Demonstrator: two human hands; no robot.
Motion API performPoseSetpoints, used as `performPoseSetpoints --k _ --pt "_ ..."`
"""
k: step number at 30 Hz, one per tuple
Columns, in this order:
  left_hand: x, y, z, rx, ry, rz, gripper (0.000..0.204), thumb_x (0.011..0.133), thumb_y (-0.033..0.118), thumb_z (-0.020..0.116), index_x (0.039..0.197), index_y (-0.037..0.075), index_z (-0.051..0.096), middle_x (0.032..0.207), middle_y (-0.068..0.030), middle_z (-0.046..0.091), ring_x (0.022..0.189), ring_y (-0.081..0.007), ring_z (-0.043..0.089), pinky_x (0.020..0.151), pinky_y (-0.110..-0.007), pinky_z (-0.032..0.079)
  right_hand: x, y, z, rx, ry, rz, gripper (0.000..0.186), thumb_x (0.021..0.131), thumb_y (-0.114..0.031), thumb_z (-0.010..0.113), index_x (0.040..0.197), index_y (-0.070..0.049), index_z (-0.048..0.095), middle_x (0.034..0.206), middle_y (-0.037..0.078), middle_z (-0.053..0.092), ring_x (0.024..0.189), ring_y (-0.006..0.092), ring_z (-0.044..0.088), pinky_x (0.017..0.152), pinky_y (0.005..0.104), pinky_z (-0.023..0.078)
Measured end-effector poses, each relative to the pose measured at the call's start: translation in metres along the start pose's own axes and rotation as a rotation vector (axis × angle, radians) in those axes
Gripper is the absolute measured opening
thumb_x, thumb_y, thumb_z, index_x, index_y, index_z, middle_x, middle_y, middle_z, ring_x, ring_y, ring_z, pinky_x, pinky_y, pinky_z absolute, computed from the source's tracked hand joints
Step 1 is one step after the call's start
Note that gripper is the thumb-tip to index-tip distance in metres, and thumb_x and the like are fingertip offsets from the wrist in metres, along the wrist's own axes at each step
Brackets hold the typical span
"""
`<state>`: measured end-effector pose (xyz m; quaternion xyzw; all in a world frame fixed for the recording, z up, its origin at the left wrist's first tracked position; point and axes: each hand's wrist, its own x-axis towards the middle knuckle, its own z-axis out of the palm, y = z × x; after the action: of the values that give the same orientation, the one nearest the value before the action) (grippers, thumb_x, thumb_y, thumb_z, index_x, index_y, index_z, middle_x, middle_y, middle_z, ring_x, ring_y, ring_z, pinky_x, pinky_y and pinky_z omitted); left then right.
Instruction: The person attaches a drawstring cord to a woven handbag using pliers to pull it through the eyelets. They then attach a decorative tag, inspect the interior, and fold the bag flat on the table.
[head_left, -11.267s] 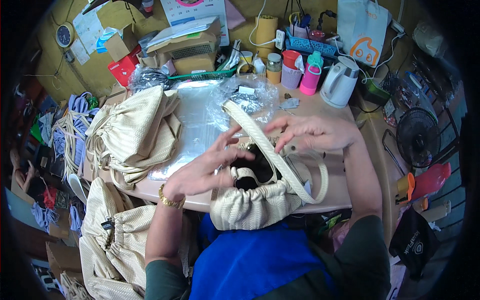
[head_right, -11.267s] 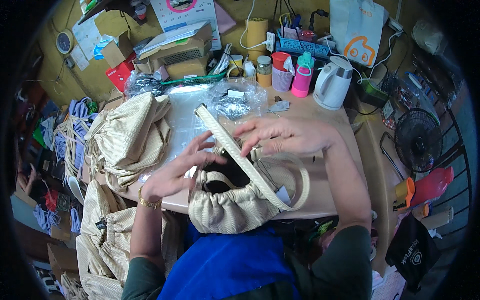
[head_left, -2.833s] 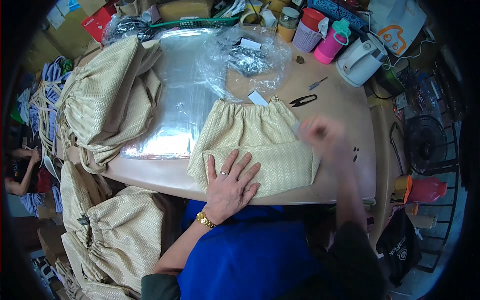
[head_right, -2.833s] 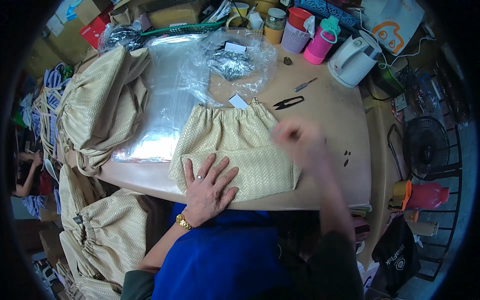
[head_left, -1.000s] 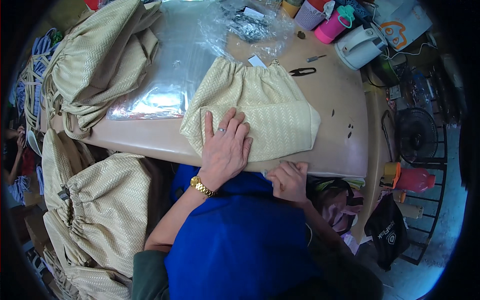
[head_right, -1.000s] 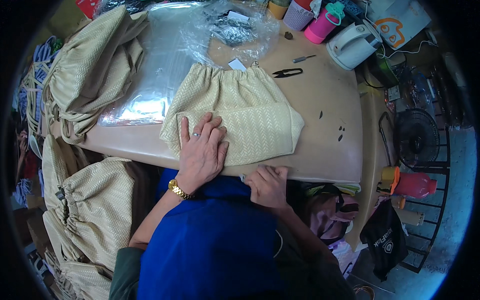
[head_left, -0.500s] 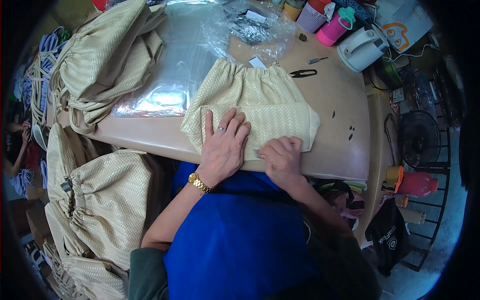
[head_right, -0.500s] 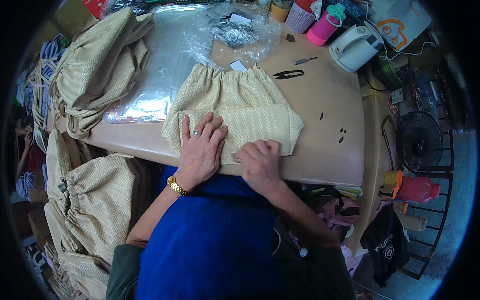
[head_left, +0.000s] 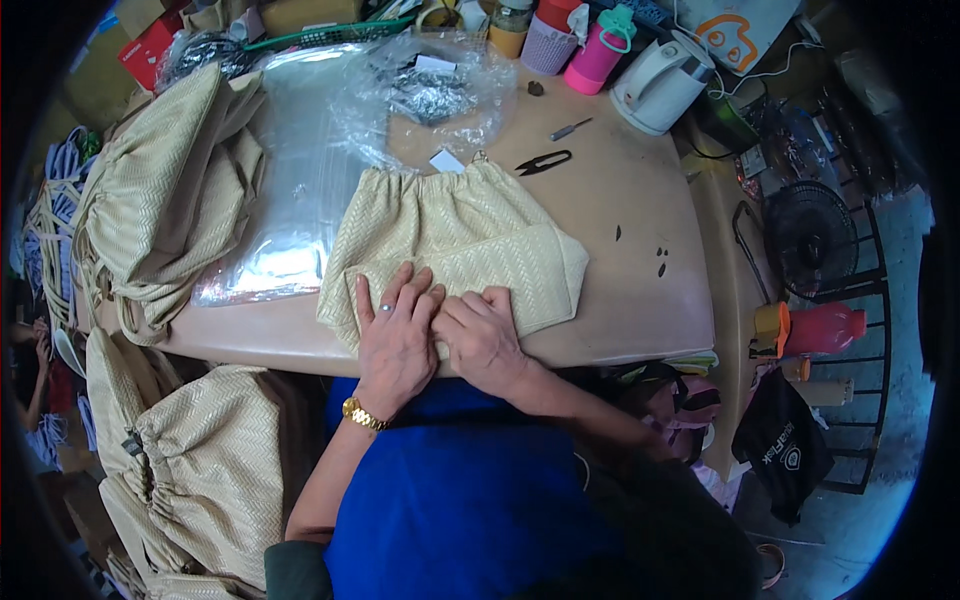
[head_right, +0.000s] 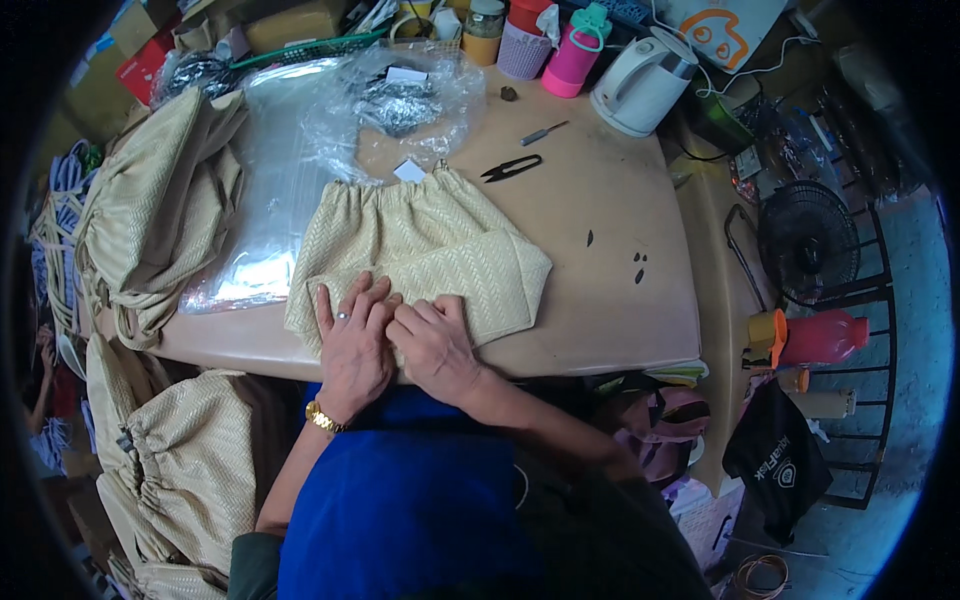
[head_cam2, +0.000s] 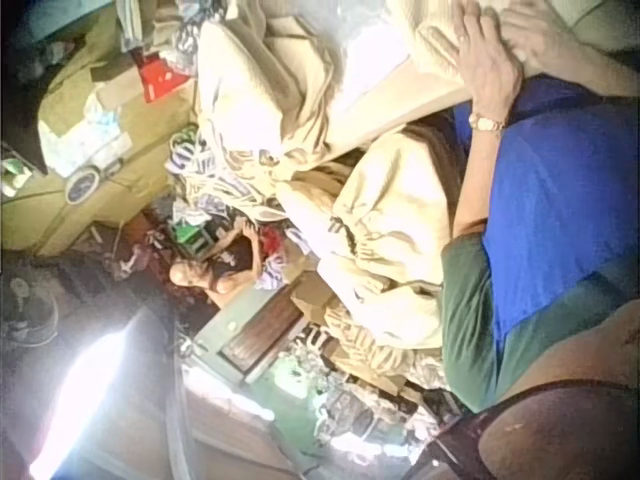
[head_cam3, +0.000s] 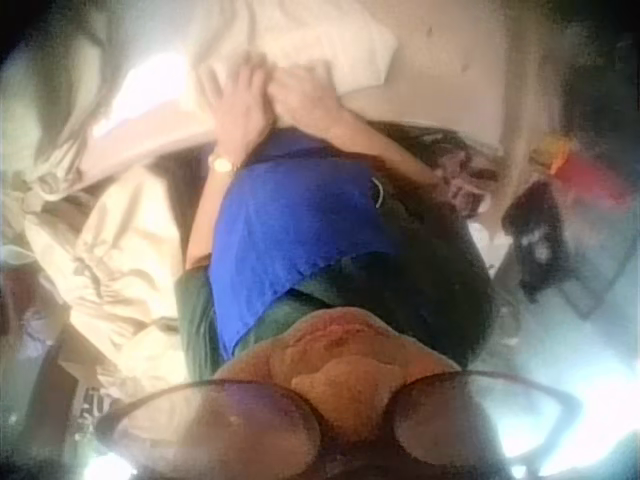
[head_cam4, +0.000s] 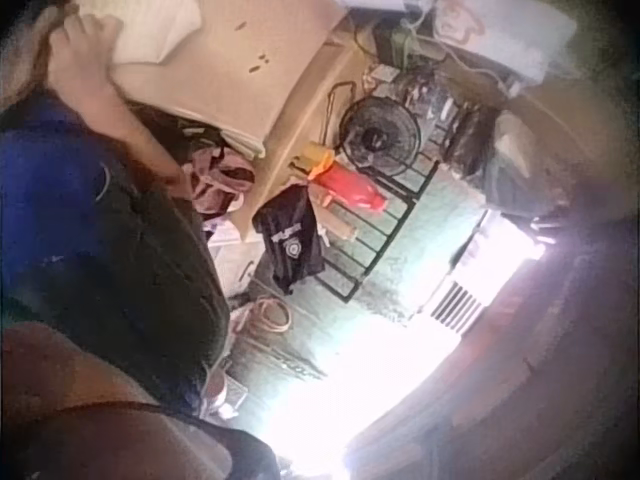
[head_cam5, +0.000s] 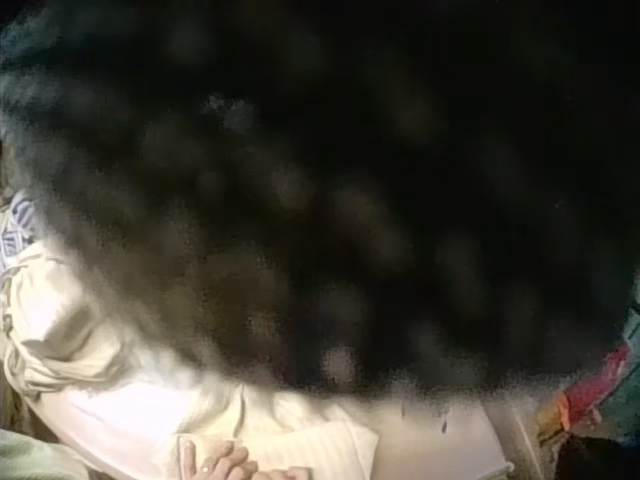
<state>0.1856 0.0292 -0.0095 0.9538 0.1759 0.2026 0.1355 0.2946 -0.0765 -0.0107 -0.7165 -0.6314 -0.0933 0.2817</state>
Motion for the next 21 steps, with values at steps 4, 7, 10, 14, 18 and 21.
performPoseSetpoints --k 4,7,10,14,18,21 --pt "-0.002 -0.005 -0.002 -0.012 -0.008 -0.010 0.027 0.092 0.013 0.052 0.118 0.012 0.062 0.134 -0.0049 0.056 0.137 -0.0257 0.043 0.118 -0.060 0.010 -0.026 0.021 -0.030 0.012 -0.029 0.010 0.005 0.077 -0.010 0.061 0.081 -0.013 0.060 0.082 0.002 0.054 0.081 0.0196 0.054 0.079 0.0396 0.035" --pt "-0.005 -0.007 -0.004 -0.027 0.008 0.006 0.028 0.091 0.014 0.057 0.119 0.014 0.062 0.136 -0.0068 0.055 0.137 -0.0282 0.042 0.118 -0.061 0.008 -0.058 0.060 -0.068 -0.131 -0.073 0.041 0.002 0.080 -0.011 0.062 0.080 -0.012 0.062 0.081 0.002 0.054 0.081 0.0206 0.056 0.078 0.0395 0.037" --pt "-0.019 -0.012 0.001 -0.051 0.362 -0.002 0.037 0.087 0.018 0.064 0.124 0.014 0.061 0.140 -0.0124 0.050 0.140 -0.0327 0.037 0.118 -0.061 0.007 -0.041 0.105 -0.098 0.154 0.069 0.428 0.004 0.088 -0.005 0.062 0.085 -0.004 0.064 0.080 0.006 0.058 0.072 0.0223 0.058 0.066 0.0357 0.044" --pt "-0.016 -0.018 -0.034 -0.275 0.510 -0.374 0.051 0.082 0.019 0.073 0.129 0.005 0.056 0.150 -0.0229 0.033 0.138 -0.0407 0.034 0.116 -0.053 0.022 0.051 0.175 -0.093 0.271 0.306 0.516 0.009 0.090 -0.006 0.062 0.096 -0.001 0.068 0.082 0.009 0.062 0.069 0.0145 0.058 0.063 0.0298 0.047" --pt "-0.039 -0.075 -0.034 -0.811 0.151 -0.512 0.055 0.085 0.013 0.074 0.133 0.001 0.051 0.144 -0.0166 0.040 0.131 -0.0285 0.045 0.108 -0.042 0.039 0.080 0.233 -0.068 0.112 0.229 0.433 0.020 0.092 -0.013 0.065 0.107 -0.001 0.064 0.078 0.003 0.058 0.069 0.0108 0.057 0.064 0.0260 0.048" --pt "-0.043 -0.077 -0.060 -1.157 0.002 -0.671 0.056 0.084 0.010 0.075 0.134 0.001 0.051 0.142 -0.0117 0.045 0.127 -0.0221 0.049 0.107 -0.036 0.041 0.069 0.229 -0.099 0.362 -0.330 0.861 0.034 0.095 -0.022 0.062 0.125 -0.005 0.056 0.096 0.006 0.057 0.074 0.0126 0.061 0.067 0.0255 0.052"
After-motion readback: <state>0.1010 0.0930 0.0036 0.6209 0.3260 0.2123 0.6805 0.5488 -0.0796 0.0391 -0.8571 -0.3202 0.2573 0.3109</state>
